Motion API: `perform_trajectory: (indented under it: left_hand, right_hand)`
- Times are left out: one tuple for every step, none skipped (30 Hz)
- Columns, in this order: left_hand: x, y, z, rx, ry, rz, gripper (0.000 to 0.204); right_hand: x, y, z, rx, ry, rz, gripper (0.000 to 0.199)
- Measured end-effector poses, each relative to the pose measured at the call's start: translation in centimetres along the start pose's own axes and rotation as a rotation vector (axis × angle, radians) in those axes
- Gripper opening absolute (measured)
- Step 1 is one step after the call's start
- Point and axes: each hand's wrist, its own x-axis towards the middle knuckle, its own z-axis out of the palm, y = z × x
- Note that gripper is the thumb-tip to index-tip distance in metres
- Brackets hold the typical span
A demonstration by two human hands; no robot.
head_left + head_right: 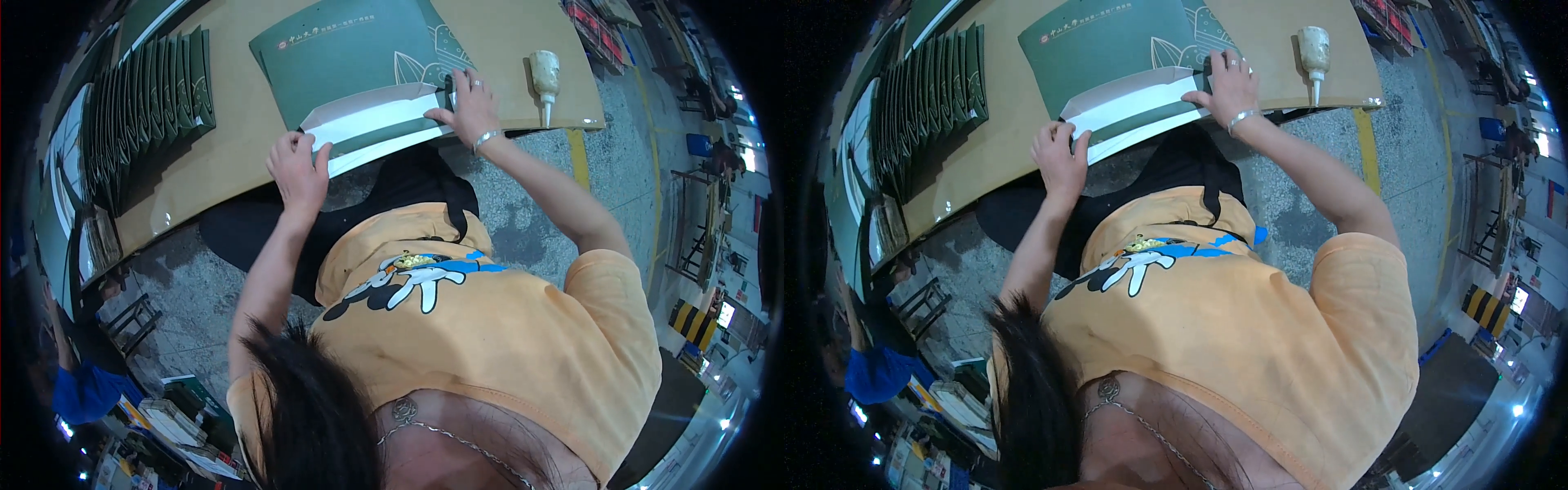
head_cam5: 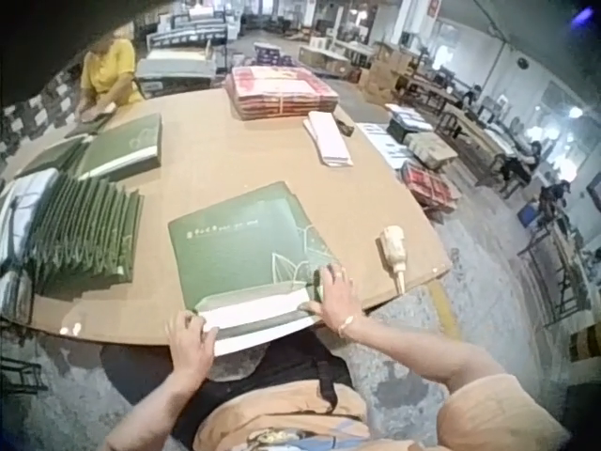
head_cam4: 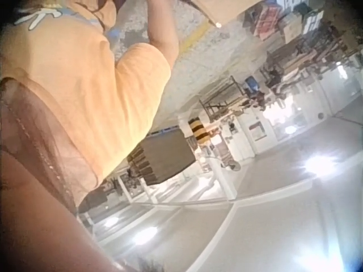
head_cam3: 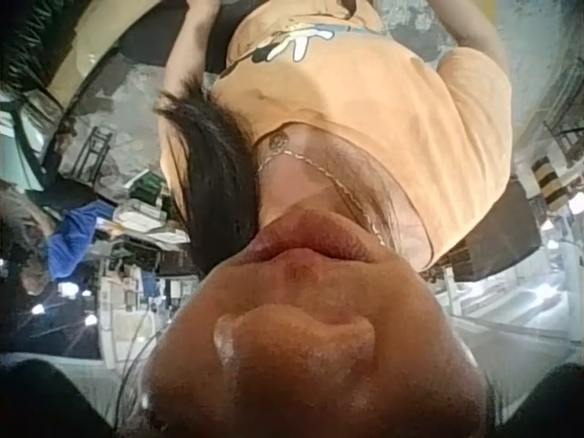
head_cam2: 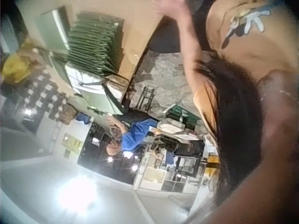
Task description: Folding and gluing large green paper folders at a work table in a factory setting.
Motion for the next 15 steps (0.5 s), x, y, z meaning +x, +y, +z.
perform_trajectory:
  left_hand:
    - [-0.3, 0.1, 0.0, 0.089, 0.078, 0.02, 0.021]
    - [-0.4, 0.3, 0.5, 0.093, 0.128, 0.002, 0.019]
    - [-0.2, 0.2, 0.7, 0.093, 0.138, 0.012, 0.019]
    - [0.0, 0.1, 0.6, 0.092, 0.129, 0.015, 0.018]
    - [0.0, -0.2, 0.4, 0.097, 0.124, 0.016, 0.017]
    - [0.0, -0.6, 0.2, 0.091, 0.111, 0.048, 0.016]
    - [0.1, -0.6, -0.1, 0.064, 0.075, 0.04, 0.018]
    - [0.2, -0.9, -0.4, 0.024, 0.036, 0.058, 0.019]
    - [0.2, -1.2, -0.8, -0.012, -0.001, 0.075, 0.021]
    - [0.2, -1.6, -1.5, -0.08, -0.019, 0.082, 0.025]
    - [0.0, -2.0, -2.4, -0.138, -0.038, 0.088, 0.029]
    - [-0.1, -2.2, -2.8, -0.135, -0.047, 0.067, 0.033]
    - [0.4, -1.5, -2.5, -0.152, -0.063, 0.067, 0.038]
    - [0.6, -1.1, -2.7, -0.083, -0.101, 0.06, 0.043]
    - [0.8, -0.8, -2.7, -0.02, -0.138, 0.049, 0.048]
  right_hand:
    - [-0.7, -0.1, 0.8, 0.003, 0.01, 0.007, 0.076]
    - [-1.2, 0.1, 1.8, 0.006, 0.081, -0.017, 0.077]
    - [-1.5, 0.4, 2.8, 0.008, 0.155, -0.042, 0.079]
    - [-1.6, 0.2, 3.4, -0.008, 0.142, -0.02, 0.076]
    - [-1.5, -0.3, 3.2, 0.002, 0.16, -0.028, 0.076]
    - [-1.5, -0.4, 2.6, 0.029, 0.103, -0.015, 0.071]
    - [-0.5, -0.1, 2.1, 0.056, 0.057, -0.002, 0.066]
    - [0.7, 1.5, 1.5, 0.244, -0.004, 0.014, 0.058]
    - [1.9, 3.6, 0.9, 0.435, -0.065, 0.017, 0.05]
    - [2.6, 4.5, 0.1, 0.401, 0.256, 0.194, 0.043]
    - [3.8, 6.9, -2.1, -0.234, 0.232, -0.1, 0.044]
    - [5.5, 6.7, -5.5, 0.308, 0.263, 0.465, 0.044]
    - [6.3, 10.7, -5.3, 0.087, 0.14, 0.726, 0.049]
    - [6.6, 13.0, -4.6, -0.009, 0.071, 0.762, 0.054]
    - [6.6, 14.9, -3.7, -0.112, 0.001, 0.796, 0.058]
